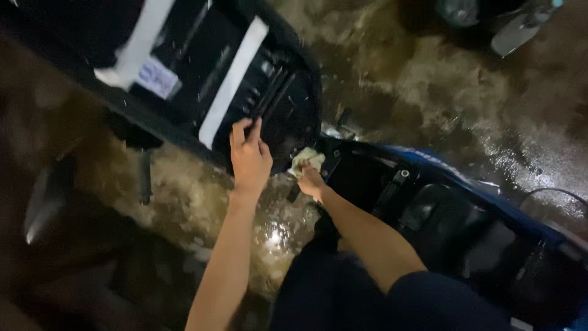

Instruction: The person wipes the interior of a motorcycle's under-seat storage compartment using a cloth. They repeatedly wring the cloth and wipe various sections of the compartment's floor and sides.

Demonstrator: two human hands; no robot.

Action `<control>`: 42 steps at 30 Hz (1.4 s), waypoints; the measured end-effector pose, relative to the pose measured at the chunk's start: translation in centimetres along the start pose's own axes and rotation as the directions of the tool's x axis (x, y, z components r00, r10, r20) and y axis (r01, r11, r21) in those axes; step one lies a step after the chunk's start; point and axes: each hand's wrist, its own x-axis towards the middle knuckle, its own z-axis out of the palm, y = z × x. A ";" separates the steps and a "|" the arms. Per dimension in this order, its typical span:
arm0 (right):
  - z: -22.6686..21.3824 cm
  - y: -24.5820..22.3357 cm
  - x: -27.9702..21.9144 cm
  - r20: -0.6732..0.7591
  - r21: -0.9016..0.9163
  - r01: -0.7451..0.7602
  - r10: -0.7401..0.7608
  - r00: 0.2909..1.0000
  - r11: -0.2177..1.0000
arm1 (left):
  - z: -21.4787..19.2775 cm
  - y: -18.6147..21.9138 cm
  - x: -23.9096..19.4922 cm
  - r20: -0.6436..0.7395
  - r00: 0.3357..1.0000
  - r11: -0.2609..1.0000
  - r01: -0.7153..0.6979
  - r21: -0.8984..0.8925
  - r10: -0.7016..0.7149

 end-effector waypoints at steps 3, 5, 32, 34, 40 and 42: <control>-3.6 0.4 3.4 0.111 0.413 -0.294 0.273 0.956 0.862 | 0.0 1.3 0.7 -0.008 0.999 0.999 0.035 -0.011 -0.035; -5.8 0.9 4.4 0.236 0.822 -0.368 0.327 0.915 0.434 | 0.0 2.6 0.0 -0.057 0.998 1.000 -0.008 -0.004 0.008; -32.8 7.4 -20.2 -0.186 0.786 -0.136 0.440 0.879 0.604 | 25.1 18.2 -21.6 0.586 0.808 0.959 0.113 -0.259 0.062; -33.2 8.0 -19.5 -0.172 0.762 -0.183 0.467 0.868 0.621 | 26.0 17.8 -22.4 0.472 0.881 0.966 0.084 -0.246 0.044; -34.1 8.3 -15.9 -0.064 0.648 -0.128 0.222 0.973 0.751 | 24.3 17.8 -24.6 0.417 0.908 0.933 0.124 -0.338 0.030; -33.0 8.4 -13.3 -0.023 0.579 -0.146 0.195 0.981 0.802 | 23.1 18.6 -24.9 0.471 0.882 0.927 0.208 -0.313 -0.038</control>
